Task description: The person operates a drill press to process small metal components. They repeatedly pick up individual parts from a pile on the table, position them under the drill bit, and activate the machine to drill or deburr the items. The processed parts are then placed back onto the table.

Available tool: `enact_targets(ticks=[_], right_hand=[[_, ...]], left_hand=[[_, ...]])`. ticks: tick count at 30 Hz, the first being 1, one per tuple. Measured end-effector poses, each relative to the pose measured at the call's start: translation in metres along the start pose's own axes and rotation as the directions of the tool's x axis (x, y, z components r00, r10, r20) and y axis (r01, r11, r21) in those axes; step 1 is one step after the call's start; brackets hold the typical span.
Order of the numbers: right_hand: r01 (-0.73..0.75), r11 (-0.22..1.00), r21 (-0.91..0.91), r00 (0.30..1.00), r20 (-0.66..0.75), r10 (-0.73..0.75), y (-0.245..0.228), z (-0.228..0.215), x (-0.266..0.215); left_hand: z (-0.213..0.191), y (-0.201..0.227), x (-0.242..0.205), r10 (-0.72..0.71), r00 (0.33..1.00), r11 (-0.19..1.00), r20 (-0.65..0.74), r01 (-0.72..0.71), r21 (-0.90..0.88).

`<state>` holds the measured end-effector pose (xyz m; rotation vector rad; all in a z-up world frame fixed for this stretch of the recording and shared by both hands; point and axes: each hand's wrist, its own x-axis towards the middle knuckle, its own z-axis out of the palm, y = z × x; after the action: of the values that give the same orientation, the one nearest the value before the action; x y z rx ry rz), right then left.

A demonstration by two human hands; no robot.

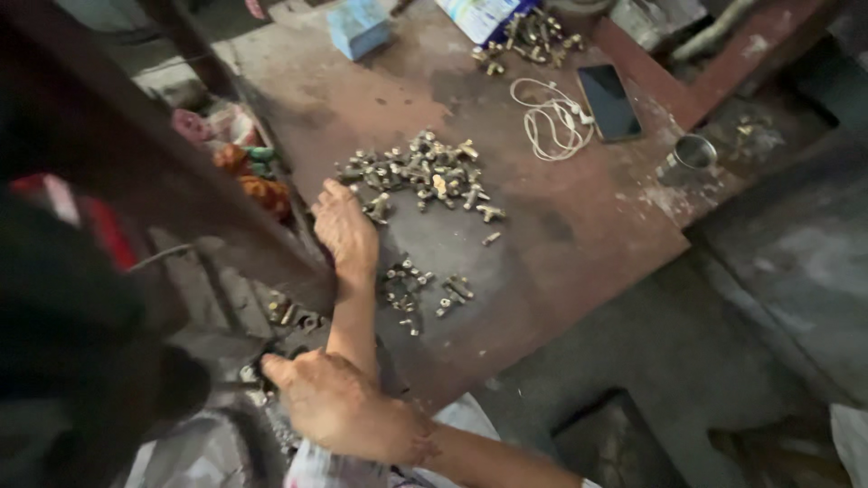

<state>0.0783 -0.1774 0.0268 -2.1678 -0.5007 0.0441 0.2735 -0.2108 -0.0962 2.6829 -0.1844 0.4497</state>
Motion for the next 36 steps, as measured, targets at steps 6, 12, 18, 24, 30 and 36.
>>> enact_targets(ticks=[6,12,18,24,30,36], right_hand=[[-0.036,0.996,0.08,0.998,-0.04,0.039,0.002,0.007,-0.005],[0.013,0.994,0.111,0.995,-0.101,-0.002,-0.002,0.004,-0.008],[0.214,0.972,0.093,0.956,-0.225,-0.189,-0.013,-0.023,-0.02],[0.041,0.999,0.029,0.992,0.115,-0.044,-0.005,-0.025,0.01],[-0.021,0.994,0.107,1.0,0.018,0.019,0.006,0.004,-0.004],[0.044,0.951,0.305,0.936,-0.346,0.068,0.018,0.043,-0.019]], left_hand=[[0.015,0.112,-0.076,0.422,0.906,0.831,-0.008,-0.391,-0.395],[0.038,0.125,-0.066,0.47,0.853,0.871,0.228,-0.408,-0.273],[0.072,0.134,0.003,0.626,0.763,0.779,0.159,-0.617,-0.109],[0.121,0.141,-0.001,0.723,0.67,0.685,0.168,-0.726,-0.058],[0.004,0.101,-0.039,0.503,0.864,0.799,0.028,-0.453,-0.396],[-0.102,0.011,-0.13,0.201,0.969,0.965,0.146,-0.171,-0.197]])
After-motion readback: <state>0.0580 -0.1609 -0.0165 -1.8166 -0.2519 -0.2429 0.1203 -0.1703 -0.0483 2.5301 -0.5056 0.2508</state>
